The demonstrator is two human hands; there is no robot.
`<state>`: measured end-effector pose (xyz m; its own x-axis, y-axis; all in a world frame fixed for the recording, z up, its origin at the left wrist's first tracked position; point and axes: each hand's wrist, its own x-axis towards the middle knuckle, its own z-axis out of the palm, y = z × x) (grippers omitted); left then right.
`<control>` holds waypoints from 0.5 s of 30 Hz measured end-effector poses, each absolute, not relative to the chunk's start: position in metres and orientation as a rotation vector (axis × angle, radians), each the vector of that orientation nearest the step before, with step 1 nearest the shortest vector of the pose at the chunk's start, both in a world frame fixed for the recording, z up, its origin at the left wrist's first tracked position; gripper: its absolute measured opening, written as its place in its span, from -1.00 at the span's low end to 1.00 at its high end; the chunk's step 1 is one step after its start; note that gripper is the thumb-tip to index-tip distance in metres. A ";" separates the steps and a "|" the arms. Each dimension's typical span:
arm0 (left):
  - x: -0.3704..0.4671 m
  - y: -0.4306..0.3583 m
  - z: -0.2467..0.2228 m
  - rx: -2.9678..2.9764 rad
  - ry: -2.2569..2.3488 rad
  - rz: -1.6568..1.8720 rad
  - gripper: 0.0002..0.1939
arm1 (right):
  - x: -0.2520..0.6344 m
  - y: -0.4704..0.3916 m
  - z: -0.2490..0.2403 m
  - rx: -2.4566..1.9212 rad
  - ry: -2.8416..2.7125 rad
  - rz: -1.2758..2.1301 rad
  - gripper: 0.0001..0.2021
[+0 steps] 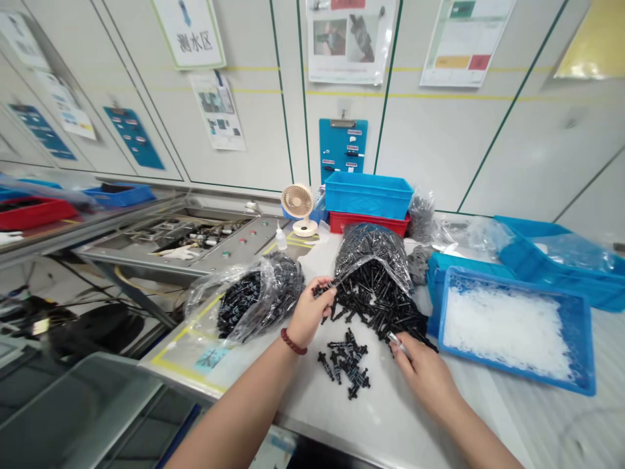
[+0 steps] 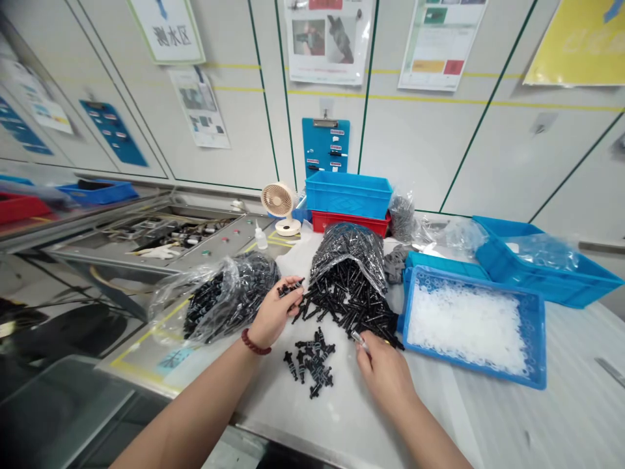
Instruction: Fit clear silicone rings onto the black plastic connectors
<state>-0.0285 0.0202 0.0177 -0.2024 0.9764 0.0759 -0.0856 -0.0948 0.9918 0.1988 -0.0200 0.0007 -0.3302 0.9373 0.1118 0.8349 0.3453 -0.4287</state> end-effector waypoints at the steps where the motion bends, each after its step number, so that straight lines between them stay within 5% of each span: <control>1: -0.032 0.023 0.017 1.143 1.334 1.473 -0.71 | 0.199 -0.020 0.001 -1.571 -2.284 0.423 -0.75; 5: -0.043 0.027 0.014 1.724 1.852 1.221 -0.79 | 0.199 -0.020 0.002 -1.576 -2.308 0.441 -0.72; 10: -0.041 0.021 0.012 2.078 2.182 0.406 -0.75 | 0.199 -0.020 -0.001 -1.583 -2.281 0.488 -0.66; 15: -0.038 0.017 0.010 2.054 2.202 0.279 -0.77 | 0.198 -0.022 0.000 -1.578 -2.272 0.558 -0.62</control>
<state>-0.0384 0.0171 0.0100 -0.0740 0.9965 0.0395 0.9748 0.0639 0.2135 0.1975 -0.0220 0.0002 -0.3401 0.9396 0.0375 0.8154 0.3146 -0.4861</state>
